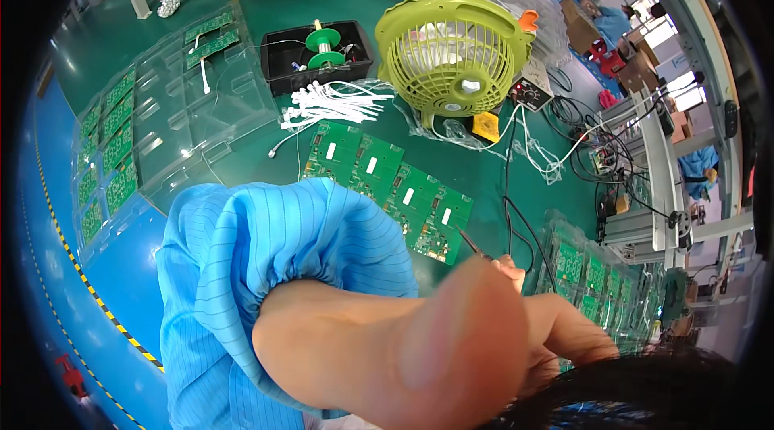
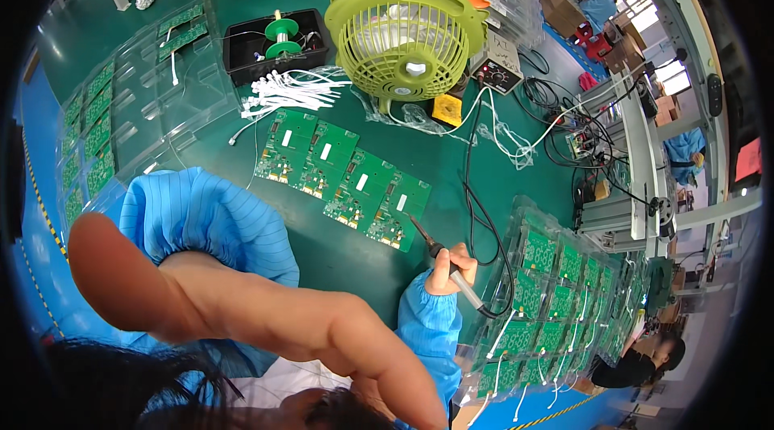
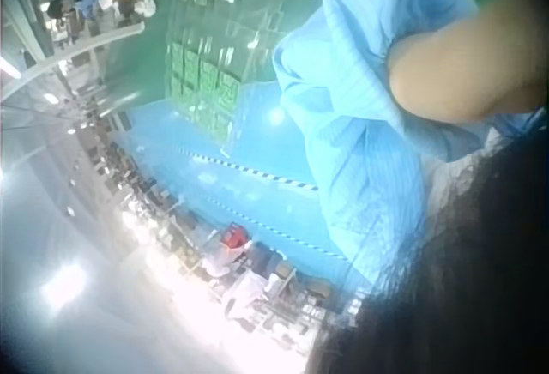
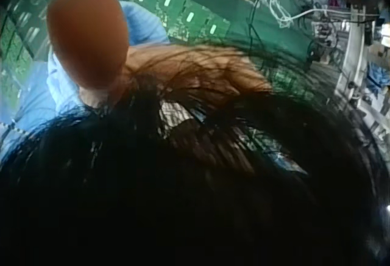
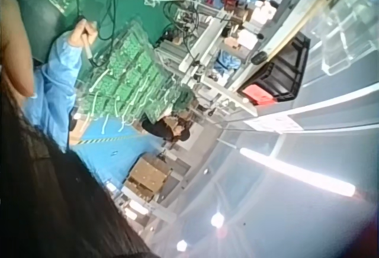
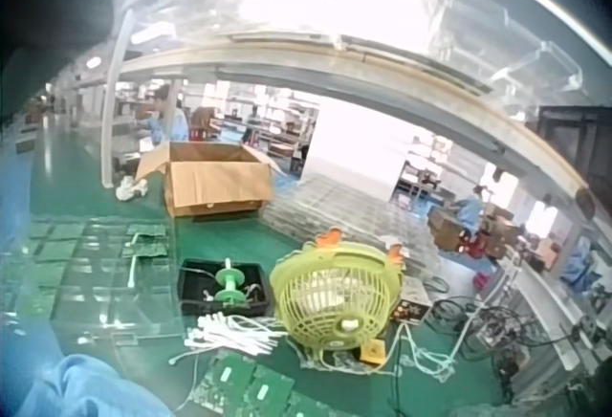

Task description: The person picks up a soldering iron, positions wires onto green circuit boards, and solders the wires to the boards.

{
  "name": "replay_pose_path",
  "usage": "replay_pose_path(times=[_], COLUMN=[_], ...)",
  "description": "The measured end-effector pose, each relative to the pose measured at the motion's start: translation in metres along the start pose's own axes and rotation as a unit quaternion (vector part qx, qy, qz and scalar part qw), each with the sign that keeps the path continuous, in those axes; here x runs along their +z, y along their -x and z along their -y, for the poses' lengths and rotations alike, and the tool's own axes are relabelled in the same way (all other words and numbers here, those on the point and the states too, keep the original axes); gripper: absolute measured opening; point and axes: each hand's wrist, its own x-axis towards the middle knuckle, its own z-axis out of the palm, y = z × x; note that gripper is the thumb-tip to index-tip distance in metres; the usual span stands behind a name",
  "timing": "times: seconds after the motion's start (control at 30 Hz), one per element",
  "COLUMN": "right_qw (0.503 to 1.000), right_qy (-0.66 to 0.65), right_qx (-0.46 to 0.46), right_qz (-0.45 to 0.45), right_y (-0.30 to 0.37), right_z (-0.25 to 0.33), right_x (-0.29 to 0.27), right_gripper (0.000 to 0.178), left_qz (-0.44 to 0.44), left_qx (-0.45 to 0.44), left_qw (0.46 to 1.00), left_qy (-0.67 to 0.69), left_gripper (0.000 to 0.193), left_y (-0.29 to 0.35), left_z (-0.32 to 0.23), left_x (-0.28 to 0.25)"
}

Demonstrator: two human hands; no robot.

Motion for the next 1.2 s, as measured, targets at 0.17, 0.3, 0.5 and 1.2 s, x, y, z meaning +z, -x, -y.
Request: replay_pose_path(times=[0.17, 0.3, 0.5, 1.2], right_qw=[1.000, 1.000, 0.999, 0.962], right_qy=[0.009, -0.015, 0.018, -0.048], right_qx=[0.016, -0.003, -0.030, 0.252], right_qz=[-0.022, -0.005, -0.006, -0.089], right_y=[-0.001, -0.002, -0.008, -0.182], right_z=[0.003, 0.002, 0.012, -0.057], right_x=[-0.005, 0.010, 0.009, 0.089], right_gripper=[0.015, 0.016, 0.016, 0.025], left_qz=[0.001, 0.026, 0.085, -0.342], left_qx=[-0.006, -0.038, 0.016, 0.134], left_qw=[1.000, 0.999, 0.994, 0.930], left_qy=[0.013, 0.025, -0.070, -0.031], left_gripper=[0.114, 0.111, 0.074, 0.074], left_y=[-0.003, 0.009, 0.047, 0.167], left_z=[0.011, 0.028, 0.016, 0.059], left_x=[-0.001, 0.019, 0.018, -0.212])
